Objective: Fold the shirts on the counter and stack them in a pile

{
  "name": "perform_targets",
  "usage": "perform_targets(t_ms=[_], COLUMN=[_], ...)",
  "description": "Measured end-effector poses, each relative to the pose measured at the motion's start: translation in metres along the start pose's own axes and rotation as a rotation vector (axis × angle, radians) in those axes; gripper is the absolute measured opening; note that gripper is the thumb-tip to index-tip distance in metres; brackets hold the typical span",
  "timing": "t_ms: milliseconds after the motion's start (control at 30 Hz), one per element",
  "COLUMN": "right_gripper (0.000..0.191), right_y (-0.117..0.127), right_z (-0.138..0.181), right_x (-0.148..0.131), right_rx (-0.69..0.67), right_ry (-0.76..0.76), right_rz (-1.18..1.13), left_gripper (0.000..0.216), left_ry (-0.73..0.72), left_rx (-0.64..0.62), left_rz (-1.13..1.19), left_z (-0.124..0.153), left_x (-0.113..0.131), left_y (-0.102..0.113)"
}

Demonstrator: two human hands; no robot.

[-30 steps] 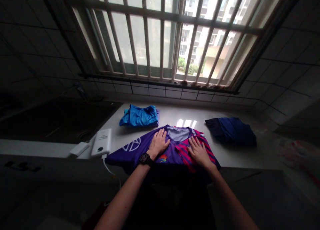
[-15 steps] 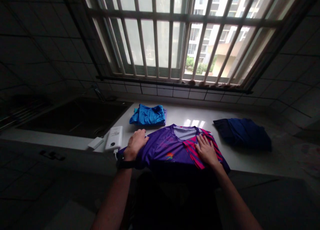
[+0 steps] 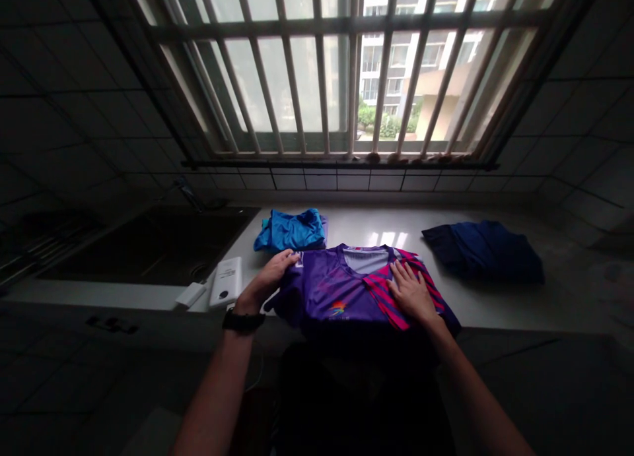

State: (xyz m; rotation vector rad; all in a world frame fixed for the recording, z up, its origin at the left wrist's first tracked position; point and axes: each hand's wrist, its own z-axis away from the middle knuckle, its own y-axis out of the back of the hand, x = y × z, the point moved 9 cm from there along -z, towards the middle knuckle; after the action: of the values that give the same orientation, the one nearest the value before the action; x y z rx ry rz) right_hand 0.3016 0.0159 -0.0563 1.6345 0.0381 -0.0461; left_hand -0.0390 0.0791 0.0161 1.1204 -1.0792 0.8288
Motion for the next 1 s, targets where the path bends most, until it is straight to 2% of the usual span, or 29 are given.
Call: perform_targets(t_ms=[100,167,200,267,367,433,500,567,600,667,733,767,800,833,900,933,1000], right_gripper=[0.060,0.060,0.059,0.060,0.060,0.060,0.058,0.057,0.056,0.053,0.051,0.053,0.056,0.063,0.072,0.070,0.048], right_y=[0.000,-0.001,-0.001,0.000,0.002,0.002,0.001,0.001,0.002,0.008,0.023,0.032,0.040,0.045,0.047,0.045,0.040], right_z=[0.000,0.000,-0.001,-0.001,-0.001,0.000,0.001,0.000,-0.002,-0.009,-0.022,-0.029,-0.035,-0.041,-0.051,-0.055,-0.061], right_x=[0.000,0.000,0.000,0.000,-0.001,-0.002,-0.002,-0.002,-0.001,0.005,0.018,0.027,0.036,0.044,0.051,0.051,0.047], right_rx=[0.005,0.010,0.013,0.020,0.018,0.009,0.003,-0.004,-0.011,-0.017,0.018,0.044,0.060,0.056,-0.019,-0.074,-0.161], right_ry=[0.004,0.008,0.007,0.007,-0.001,-0.006,-0.006,0.002,0.015,0.034,0.011,-0.021,-0.058,-0.090,-0.112,-0.107,-0.095], right_rz=[-0.024,-0.037,-0.042,-0.051,-0.062,-0.068,-0.079,-0.102,-0.123,-0.195,-0.263,-0.288,-0.306,-0.318,-0.343,-0.355,-0.367], left_gripper=[0.046,0.048,0.048,0.048,0.048,0.048,0.046,0.041,0.038,0.033,0.031,0.034,0.038,0.039,0.026,0.016,0.009], left_ry=[-0.093,-0.138,-0.167,-0.264,-0.413,-0.445,-0.456,-0.451,-0.435,-0.358,-0.204,-0.109,-0.015,0.062,0.142,0.149,0.127], left_rx=[-0.167,-0.281,-0.296,-0.248,-0.130,-0.106,-0.126,-0.110,-0.051,0.156,0.316,0.313,0.258,0.175,0.009,-0.049,-0.109], left_rz=[0.224,0.149,0.046,-0.244,-0.708,-0.901,-0.949,-0.890,-0.855,-0.826,-0.871,-0.898,-0.911,-0.907,-0.867,-0.843,-0.805], left_z=[0.006,0.012,0.014,0.017,0.024,0.027,0.026,0.018,0.011,-0.005,-0.022,-0.030,-0.039,-0.046,-0.055,-0.059,-0.066], left_x=[0.019,0.020,0.017,0.008,-0.006,-0.016,-0.021,-0.018,-0.014,-0.004,0.000,-0.002,-0.005,-0.010,-0.014,-0.014,-0.008], left_y=[-0.053,-0.091,-0.107,-0.129,-0.153,-0.163,-0.164,-0.152,-0.138,-0.102,-0.069,-0.060,-0.056,-0.057,-0.066,-0.072,-0.081])
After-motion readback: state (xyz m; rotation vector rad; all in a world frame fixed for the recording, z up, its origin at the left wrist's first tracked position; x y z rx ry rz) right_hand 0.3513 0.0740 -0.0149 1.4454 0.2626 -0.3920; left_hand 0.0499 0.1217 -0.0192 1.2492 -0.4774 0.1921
